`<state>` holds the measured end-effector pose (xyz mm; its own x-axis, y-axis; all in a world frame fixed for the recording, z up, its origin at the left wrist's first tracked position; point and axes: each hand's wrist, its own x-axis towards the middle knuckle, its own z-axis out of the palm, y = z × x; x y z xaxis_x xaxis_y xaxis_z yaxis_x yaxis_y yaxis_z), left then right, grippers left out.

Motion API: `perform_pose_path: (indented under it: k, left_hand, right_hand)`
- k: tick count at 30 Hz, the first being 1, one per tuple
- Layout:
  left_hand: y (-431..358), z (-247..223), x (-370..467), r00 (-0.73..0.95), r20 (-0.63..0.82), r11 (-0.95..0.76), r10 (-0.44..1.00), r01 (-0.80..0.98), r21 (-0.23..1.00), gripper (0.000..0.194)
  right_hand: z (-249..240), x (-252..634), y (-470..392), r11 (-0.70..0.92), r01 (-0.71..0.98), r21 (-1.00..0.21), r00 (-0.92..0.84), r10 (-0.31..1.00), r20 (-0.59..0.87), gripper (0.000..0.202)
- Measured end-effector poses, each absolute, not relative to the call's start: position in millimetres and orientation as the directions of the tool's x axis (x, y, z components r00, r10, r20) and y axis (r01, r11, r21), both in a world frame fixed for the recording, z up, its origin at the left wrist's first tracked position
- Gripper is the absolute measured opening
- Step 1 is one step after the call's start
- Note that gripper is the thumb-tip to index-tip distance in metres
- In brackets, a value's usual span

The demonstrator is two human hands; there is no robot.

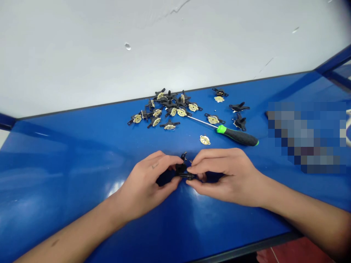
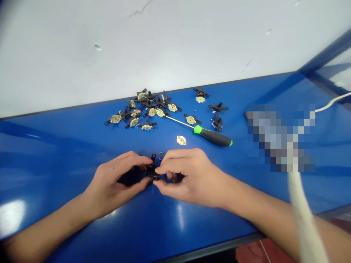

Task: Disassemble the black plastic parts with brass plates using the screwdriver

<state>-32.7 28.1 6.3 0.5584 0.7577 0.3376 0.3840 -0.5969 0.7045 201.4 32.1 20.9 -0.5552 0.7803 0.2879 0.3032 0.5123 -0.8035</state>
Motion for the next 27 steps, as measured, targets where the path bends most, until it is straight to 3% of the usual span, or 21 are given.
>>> perform_pose_path:
  k: [4, 11, 15, 19, 27]
  left_hand:
    - [24.4, 6.4, -29.6, 0.468, 0.319, -0.509, 0.824, 0.363, 0.781, 0.031]
    - [20.1, 4.5, -26.8, 0.368, 0.099, -0.211, 0.924, 0.277, 0.937, 0.034]
    - [22.2, 6.3, -25.1, 0.385, 0.121, -0.247, 0.915, 0.297, 0.922, 0.035]
    - [21.3, 6.6, -22.6, 0.387, 0.234, -0.368, 0.892, 0.323, 0.872, 0.035]
    - [18.1, 4.8, -22.8, 0.293, 0.305, -0.405, 0.906, 0.392, 0.826, 0.015]
  right_hand:
    - [20.6, 200.7, 30.9, 0.559, 0.326, -0.763, -0.527, 0.777, 0.344, 0.009]
    - [20.1, 200.3, 31.1, 0.589, 0.392, -0.707, -0.45, 0.792, 0.411, 0.008]
    - [18.6, 197.7, 32.5, 0.552, 0.43, -0.715, -0.436, 0.82, 0.371, 0.006]
    - [17.1, 194.3, 33.0, 0.497, 0.414, -0.762, -0.418, 0.848, 0.326, 0.005]
    - [15.6, 192.3, 32.1, 0.361, 0.425, -0.83, -0.389, 0.901, 0.192, 0.005]
